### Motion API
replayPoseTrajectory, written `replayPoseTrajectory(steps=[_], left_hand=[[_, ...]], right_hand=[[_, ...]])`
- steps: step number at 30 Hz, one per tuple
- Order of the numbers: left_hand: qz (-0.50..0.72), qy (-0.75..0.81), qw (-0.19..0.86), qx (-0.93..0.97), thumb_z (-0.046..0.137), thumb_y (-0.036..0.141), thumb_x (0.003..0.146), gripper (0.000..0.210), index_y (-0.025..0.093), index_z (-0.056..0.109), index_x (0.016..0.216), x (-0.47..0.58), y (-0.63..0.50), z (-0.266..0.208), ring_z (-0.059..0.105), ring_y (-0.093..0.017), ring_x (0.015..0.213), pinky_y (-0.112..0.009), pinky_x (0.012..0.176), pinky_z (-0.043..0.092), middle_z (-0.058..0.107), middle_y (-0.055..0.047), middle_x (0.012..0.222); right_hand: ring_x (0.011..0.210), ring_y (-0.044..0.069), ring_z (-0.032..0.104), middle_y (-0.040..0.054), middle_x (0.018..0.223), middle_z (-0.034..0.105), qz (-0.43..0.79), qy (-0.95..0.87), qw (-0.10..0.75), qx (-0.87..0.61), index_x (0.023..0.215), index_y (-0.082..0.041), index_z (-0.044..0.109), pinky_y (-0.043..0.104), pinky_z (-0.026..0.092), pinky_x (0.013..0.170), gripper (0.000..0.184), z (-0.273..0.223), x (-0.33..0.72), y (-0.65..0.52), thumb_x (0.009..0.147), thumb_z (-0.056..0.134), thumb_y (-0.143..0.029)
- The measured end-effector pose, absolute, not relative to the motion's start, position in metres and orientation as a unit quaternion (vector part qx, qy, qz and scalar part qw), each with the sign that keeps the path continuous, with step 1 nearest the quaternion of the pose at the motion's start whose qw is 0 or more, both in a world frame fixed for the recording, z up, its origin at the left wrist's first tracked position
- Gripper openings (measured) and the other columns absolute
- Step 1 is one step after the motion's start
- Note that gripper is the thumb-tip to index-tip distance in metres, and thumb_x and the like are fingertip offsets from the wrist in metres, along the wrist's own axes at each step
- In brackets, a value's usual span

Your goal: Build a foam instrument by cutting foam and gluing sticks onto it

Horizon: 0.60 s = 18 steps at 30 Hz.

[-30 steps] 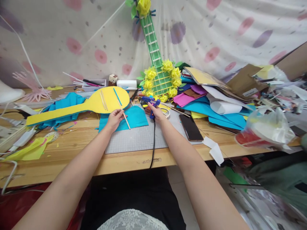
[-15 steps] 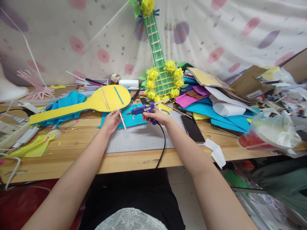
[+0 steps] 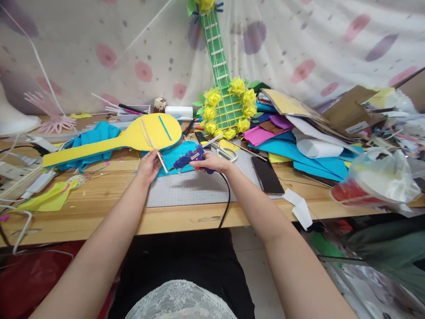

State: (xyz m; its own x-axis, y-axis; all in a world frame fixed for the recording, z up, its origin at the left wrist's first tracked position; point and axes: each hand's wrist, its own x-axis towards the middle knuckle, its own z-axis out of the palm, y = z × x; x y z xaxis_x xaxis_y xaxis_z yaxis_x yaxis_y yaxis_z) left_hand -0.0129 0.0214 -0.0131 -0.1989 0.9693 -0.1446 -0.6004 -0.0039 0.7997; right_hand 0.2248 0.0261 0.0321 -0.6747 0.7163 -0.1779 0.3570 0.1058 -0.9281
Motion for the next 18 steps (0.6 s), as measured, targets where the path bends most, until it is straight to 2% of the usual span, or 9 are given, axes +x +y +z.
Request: replayPoseTrajectory(steps=[18], left_hand=[[0.665,0.395,0.586,0.24,0.071,0.022,0.064,0.016,0.013,0.058,0.067,-0.0108,0.0216,-0.0147,0.052,-0.004,0.05,-0.014,0.046,0.044,0.055,0.004,0.056]], right_hand=[[0.046,0.005,0.041,-0.0021,0.053,0.048,0.563,-0.729,0.156,-0.356,0.059,-0.014,0.053,0.02,0.032,0.043,0.04,0.0329,0.2217,0.0266,0.069,0.059,-0.053]])
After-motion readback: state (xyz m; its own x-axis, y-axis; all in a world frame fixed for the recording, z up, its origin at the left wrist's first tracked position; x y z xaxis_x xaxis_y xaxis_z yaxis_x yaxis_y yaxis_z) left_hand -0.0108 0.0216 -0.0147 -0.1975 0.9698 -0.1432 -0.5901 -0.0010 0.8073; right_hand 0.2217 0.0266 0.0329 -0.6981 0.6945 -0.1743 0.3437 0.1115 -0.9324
